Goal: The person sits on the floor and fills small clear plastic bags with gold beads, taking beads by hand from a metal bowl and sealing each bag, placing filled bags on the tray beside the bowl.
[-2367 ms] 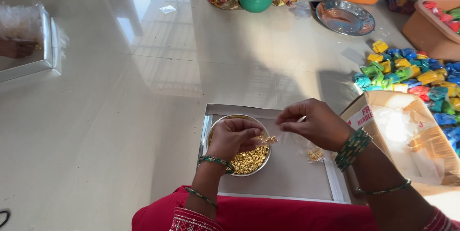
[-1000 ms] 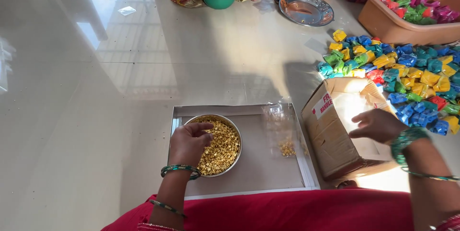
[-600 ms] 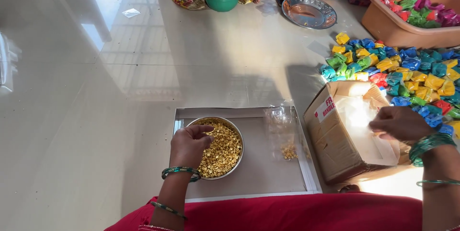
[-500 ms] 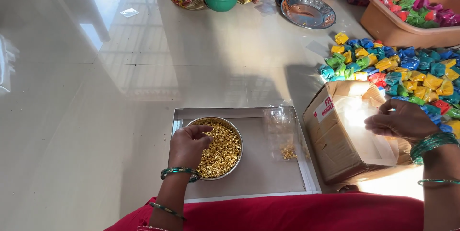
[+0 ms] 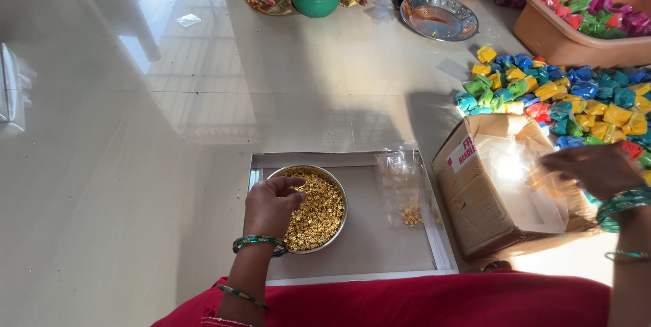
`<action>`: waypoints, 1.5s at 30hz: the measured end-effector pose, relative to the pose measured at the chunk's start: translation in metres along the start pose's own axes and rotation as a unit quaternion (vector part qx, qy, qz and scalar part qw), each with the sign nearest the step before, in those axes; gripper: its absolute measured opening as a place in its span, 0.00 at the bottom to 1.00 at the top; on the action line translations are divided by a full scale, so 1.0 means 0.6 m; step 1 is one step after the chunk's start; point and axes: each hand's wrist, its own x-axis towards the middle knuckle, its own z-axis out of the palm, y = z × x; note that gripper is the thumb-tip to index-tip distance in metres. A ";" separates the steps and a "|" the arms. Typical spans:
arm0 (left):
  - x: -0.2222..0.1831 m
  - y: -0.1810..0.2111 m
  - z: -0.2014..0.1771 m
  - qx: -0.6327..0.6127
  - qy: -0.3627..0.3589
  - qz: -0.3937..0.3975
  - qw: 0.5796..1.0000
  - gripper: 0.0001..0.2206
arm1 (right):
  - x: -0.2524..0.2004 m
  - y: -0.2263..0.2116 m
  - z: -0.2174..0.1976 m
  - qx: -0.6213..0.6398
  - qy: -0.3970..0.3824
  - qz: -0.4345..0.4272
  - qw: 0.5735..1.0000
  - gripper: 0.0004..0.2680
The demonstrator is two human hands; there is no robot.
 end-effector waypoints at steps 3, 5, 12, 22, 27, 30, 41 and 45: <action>0.006 -0.002 0.001 0.003 -0.003 -0.005 1.000 0.14 | 0.026 -0.066 -0.014 0.073 0.108 -0.166 0.977 0.11; 0.008 -0.007 0.011 -0.097 -0.076 0.054 0.991 0.16 | -0.195 -0.258 0.022 0.179 0.031 -0.255 0.950 0.12; -0.059 0.049 0.012 -0.343 -0.298 -0.023 0.891 0.14 | -0.314 -0.416 0.253 0.229 -0.296 -0.207 0.904 0.10; -0.025 0.016 0.066 -0.277 -0.123 0.018 0.953 0.08 | -0.291 -0.386 0.314 0.269 -0.331 -0.128 0.895 0.19; -0.029 0.005 0.060 -0.137 -0.137 0.073 0.978 0.09 | -0.258 -0.372 0.321 0.244 -0.342 -0.239 0.875 0.17; -0.036 0.021 0.046 -0.159 -0.147 0.064 0.974 0.11 | -0.253 -0.358 0.336 0.182 -0.342 -0.262 0.884 0.09; -0.006 0.001 0.000 -0.235 -0.001 0.099 0.967 0.05 | -0.235 -0.317 0.444 0.209 -0.284 -0.160 0.922 0.08; -0.014 0.025 -0.008 -0.149 0.078 0.071 0.983 0.04 | -0.275 -0.361 0.504 -0.002 -0.271 -0.241 0.932 0.08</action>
